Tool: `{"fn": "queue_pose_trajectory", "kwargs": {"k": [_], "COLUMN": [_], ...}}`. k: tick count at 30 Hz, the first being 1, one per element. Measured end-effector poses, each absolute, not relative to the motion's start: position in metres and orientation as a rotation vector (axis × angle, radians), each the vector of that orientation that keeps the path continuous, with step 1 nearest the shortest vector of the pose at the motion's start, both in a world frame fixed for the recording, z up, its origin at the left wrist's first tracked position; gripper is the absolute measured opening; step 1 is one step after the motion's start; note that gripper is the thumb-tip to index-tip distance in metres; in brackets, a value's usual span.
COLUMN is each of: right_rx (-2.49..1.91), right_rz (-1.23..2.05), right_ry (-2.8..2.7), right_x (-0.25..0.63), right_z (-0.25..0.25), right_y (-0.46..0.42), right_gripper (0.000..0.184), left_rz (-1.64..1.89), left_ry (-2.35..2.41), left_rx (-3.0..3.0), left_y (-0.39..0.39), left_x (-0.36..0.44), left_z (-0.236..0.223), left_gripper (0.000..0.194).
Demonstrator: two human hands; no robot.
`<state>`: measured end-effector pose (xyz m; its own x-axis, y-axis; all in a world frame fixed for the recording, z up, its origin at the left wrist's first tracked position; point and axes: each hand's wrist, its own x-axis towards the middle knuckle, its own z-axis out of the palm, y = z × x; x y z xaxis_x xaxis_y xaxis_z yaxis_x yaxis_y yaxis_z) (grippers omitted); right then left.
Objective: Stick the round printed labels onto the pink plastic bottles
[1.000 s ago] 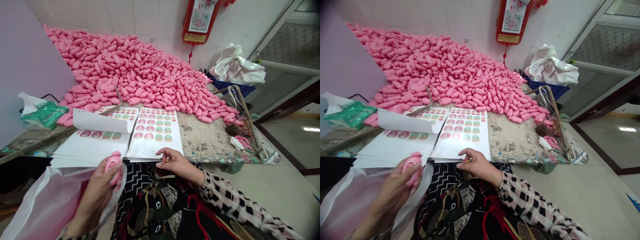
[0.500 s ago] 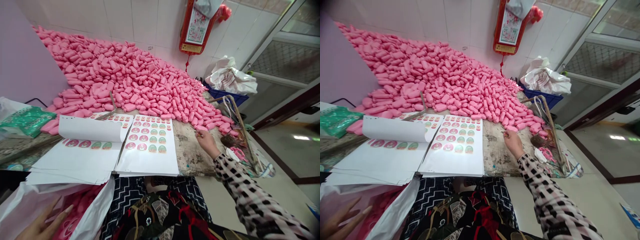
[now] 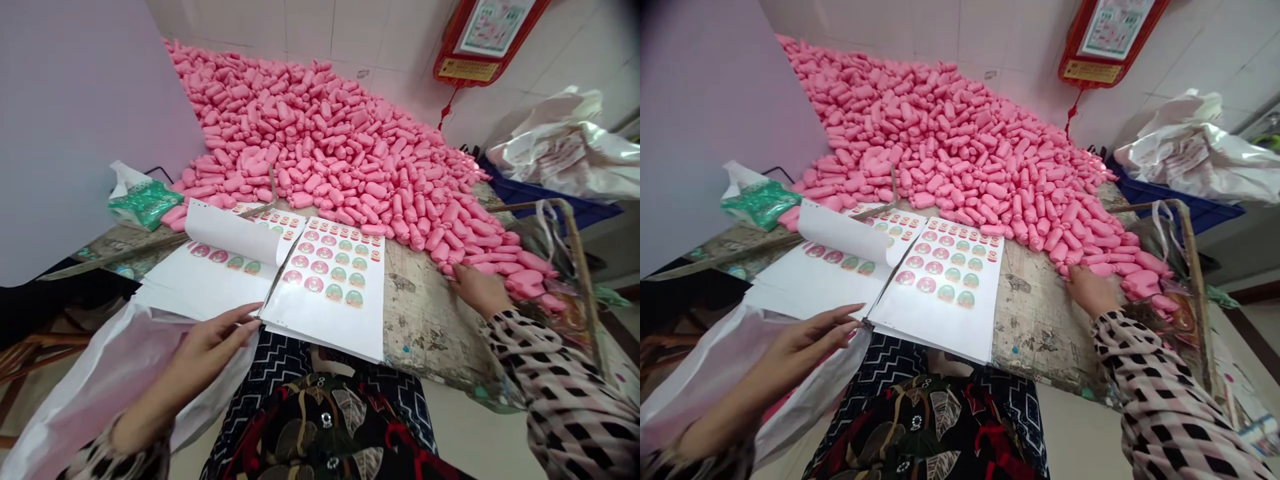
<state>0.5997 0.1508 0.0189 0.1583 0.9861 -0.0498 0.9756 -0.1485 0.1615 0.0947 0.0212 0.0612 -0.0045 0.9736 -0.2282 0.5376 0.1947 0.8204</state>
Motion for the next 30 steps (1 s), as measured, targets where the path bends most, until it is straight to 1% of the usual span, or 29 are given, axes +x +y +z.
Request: {"fn": "queue_pose_trajectory", "kwargs": {"k": [2, 7, 11, 13, 17, 19, 21, 23, 24, 27, 30], "right_rx": [2.215, 2.321, 2.285, 2.245, 2.305, 2.324, 2.203, 1.917, 1.783, 1.622, 1.566], "right_rz": [0.075, 0.044, 0.208, 0.229, 0.268, 0.260, 0.105, -0.144, -0.216, -0.193, -0.173], "right_ry": [1.911, 2.001, 1.967, 1.953, 1.998, 2.143, 2.403, 2.630, 2.664, 2.628, 2.606], "right_x": [0.597, 0.554, 0.515, 0.507, 0.498, 0.483, 0.457, 0.424, 0.408, 0.373, 0.365], "right_z": [0.023, 0.027, 0.015, 0.010, 0.014, 0.020, 0.024, 0.024, 0.023, 0.017, 0.015], "right_y": [0.150, 0.122, 0.092, 0.083, 0.075, 0.068, 0.058, 0.044, 0.038, 0.026, 0.026], "right_gripper": [0.034, 0.036, 0.040, 0.043, 0.047, 0.046, 0.043, 0.043, 0.046, 0.052, 0.048], "left_rz": [0.655, 0.599, 0.548, 0.508, 0.510, 0.533, 0.547, 0.542, 0.537, 0.530, 0.524], "left_ry": [1.503, 1.318, 1.263, 1.253, 1.295, 1.339, 1.366, 1.370, 1.366, 1.370, 1.397], "left_rx": [1.483, 1.708, 1.962, 2.045, 1.973, 1.848, 1.704, 1.578, 1.535, 1.479, 1.423], "left_y": [0.026, 0.033, 0.032, 0.030, 0.023, 0.017, 0.010, 0.003, 0.000, -0.008, -0.011], "left_x": [0.116, 0.153, 0.163, 0.162, 0.154, 0.148, 0.144, 0.141, 0.140, 0.137, 0.132], "left_z": [0.063, 0.053, 0.041, 0.037, 0.031, 0.028, 0.024, 0.021, 0.020, 0.019, 0.021], "left_gripper": [0.049, 0.040, 0.038, 0.037, 0.037, 0.037, 0.037, 0.037, 0.037, 0.036, 0.037]}}
